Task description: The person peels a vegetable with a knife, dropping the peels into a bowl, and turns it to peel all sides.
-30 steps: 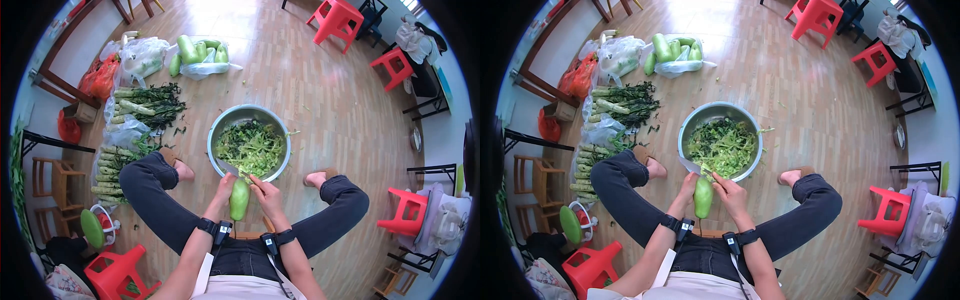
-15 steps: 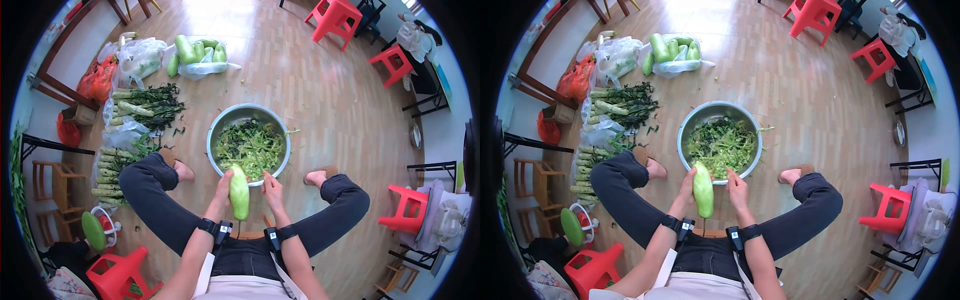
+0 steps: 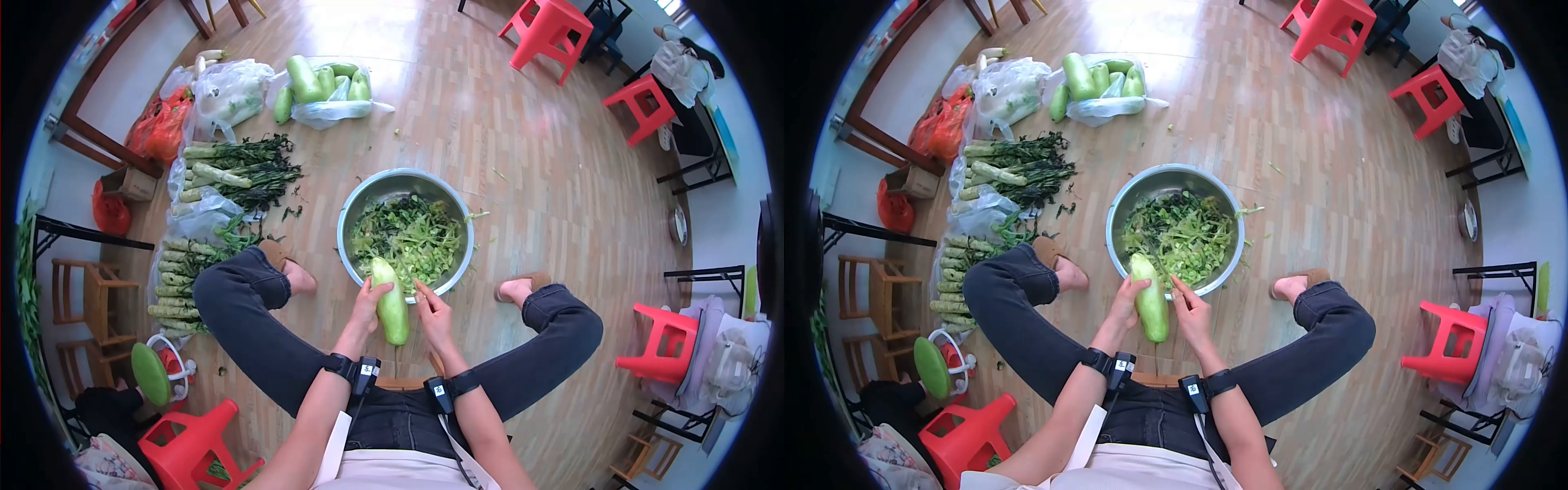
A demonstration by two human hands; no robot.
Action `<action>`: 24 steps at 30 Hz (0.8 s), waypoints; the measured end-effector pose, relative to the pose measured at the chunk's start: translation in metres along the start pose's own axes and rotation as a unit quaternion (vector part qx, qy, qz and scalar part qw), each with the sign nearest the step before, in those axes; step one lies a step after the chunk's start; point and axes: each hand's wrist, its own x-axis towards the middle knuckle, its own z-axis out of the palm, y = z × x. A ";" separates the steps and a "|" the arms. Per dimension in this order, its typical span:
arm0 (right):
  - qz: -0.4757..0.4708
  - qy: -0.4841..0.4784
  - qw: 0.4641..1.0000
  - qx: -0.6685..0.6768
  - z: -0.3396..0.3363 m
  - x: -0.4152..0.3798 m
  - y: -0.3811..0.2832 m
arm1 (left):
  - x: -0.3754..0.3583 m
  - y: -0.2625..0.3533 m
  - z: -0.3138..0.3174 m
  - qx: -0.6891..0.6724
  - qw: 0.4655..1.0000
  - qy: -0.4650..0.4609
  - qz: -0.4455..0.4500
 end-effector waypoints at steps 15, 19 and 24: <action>-0.193 0.001 0.930 -0.313 -0.014 -0.007 -0.029 | -0.003 0.004 -0.007 0.244 0.964 -0.084 -0.057; -0.157 0.072 0.957 -0.232 -0.027 0.014 -0.003 | -0.012 -0.005 -0.003 0.371 0.916 -0.152 0.028; -0.076 0.012 0.977 -0.200 -0.023 -0.002 -0.023 | -0.006 0.007 -0.002 0.275 0.958 -0.072 -0.039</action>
